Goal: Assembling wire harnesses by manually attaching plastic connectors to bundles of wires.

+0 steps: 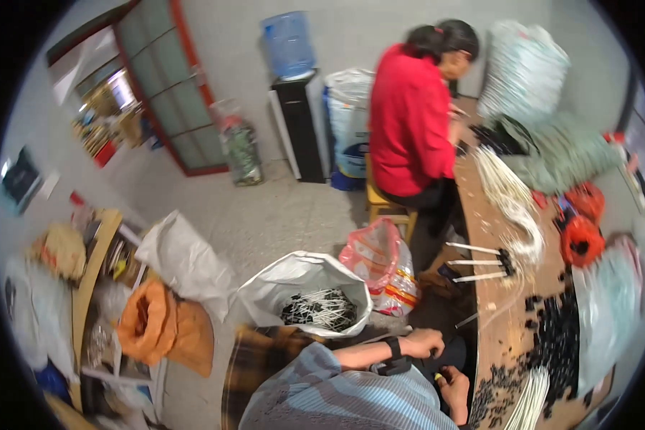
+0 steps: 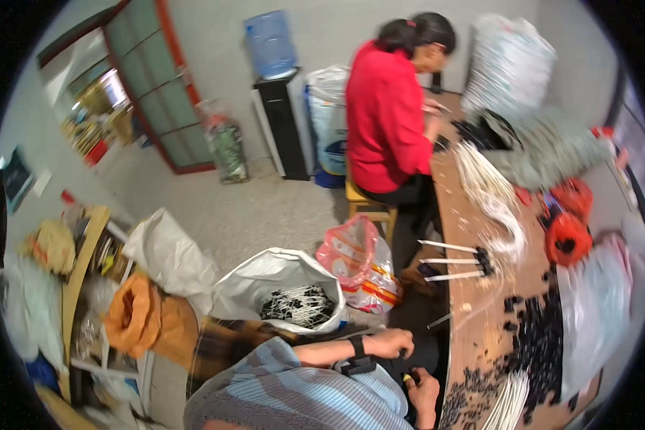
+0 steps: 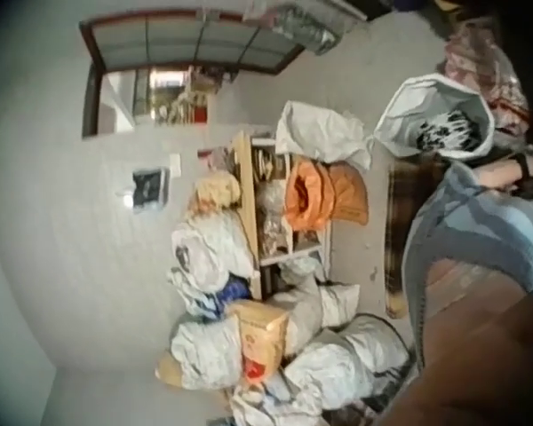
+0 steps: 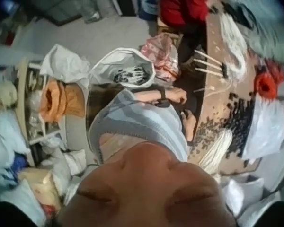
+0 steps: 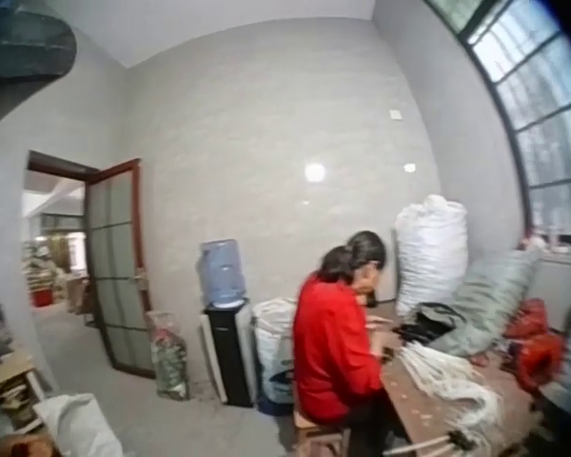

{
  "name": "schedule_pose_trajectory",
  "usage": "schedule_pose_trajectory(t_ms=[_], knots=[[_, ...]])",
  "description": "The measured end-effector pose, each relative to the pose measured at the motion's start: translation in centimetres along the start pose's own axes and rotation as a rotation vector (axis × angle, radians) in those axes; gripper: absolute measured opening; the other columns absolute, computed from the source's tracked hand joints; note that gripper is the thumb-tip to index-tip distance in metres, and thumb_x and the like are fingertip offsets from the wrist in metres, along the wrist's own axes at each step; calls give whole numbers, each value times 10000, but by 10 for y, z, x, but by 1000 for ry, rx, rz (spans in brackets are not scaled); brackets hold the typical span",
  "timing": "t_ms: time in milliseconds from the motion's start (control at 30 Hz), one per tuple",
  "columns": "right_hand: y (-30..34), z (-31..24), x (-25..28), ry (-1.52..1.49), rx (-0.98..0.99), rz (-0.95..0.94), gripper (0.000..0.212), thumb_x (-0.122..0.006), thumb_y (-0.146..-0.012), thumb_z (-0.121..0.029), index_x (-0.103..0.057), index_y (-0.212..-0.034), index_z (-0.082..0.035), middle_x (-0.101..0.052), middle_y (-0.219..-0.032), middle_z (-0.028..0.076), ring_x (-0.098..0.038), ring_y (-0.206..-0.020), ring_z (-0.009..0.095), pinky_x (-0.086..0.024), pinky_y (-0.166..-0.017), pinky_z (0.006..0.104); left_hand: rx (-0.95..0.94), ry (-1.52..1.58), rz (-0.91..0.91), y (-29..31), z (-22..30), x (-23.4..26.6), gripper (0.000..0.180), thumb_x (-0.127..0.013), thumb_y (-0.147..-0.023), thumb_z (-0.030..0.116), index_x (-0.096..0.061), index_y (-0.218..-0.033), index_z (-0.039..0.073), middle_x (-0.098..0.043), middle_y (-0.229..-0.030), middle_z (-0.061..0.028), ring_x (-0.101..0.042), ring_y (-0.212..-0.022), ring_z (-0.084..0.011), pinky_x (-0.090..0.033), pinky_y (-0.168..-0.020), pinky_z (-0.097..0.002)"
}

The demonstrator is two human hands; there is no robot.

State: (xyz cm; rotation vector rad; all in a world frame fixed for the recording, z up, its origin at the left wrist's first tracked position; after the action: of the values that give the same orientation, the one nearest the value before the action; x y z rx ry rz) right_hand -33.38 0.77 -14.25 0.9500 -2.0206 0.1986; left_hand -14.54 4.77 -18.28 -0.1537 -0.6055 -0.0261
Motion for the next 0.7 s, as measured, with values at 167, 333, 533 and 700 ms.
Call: schedule_pose_trajectory(t_ms=[167, 333, 533, 700], knots=[[12, 7, 1, -55, -92, -6, 263, -713, -726, -105, -674, -970, -15, -679, -810, 169, -669, -689, 283, -516, -630, 334, 293, -152, 125, 20, -62, 30, 147, -588, -693, 97, -700, -779, 137, -660, -835, -151, -639, -832, -339, -496, -743, -429], [24, 4, 12, -76, 8, 72, 245, -674, -766, -242, -659, -915, -49, -643, -812, 177, -623, -761, 365, -491, -635, 413, 250, -584, 105, 45, -68, 64, 159, -599, -711, 144, -719, -807, 102, -621, -812, -165, -595, -830, -349, -469, -774, -431], [50, 7, 34, -293, -75, 175, 250, -652, -774, -168, -657, -977, -22, -638, -745, 108, -614, -685, 312, -476, -602, 393, 221, -547, -88, -34, 39, 70, 233, -636, -691, 83, -716, -905, 132, -651, -870, -148, -631, -814, -326, -491, -671, -394], [67, 12, 66, -465, -184, 270, 275, -662, -779, -171, -655, -1013, -27, -661, -795, 116, -626, -695, 300, -484, -604, 381, -32, -605, -115, -123, 101, 59, 216, -631, -716, 91, -705, -918, 113, -660, -902, -141, -627, -844, -331, -493, -706, -382]])
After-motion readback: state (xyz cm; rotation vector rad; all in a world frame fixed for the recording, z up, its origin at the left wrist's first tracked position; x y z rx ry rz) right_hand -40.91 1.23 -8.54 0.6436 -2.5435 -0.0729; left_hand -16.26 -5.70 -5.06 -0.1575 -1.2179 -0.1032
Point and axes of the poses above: each hand's wrist, its own y-axis away from the middle knuckle, its own x-axis out of the back of the hand, z = x × y, the point moved 3 cm from there along -y, towards the middle knuckle
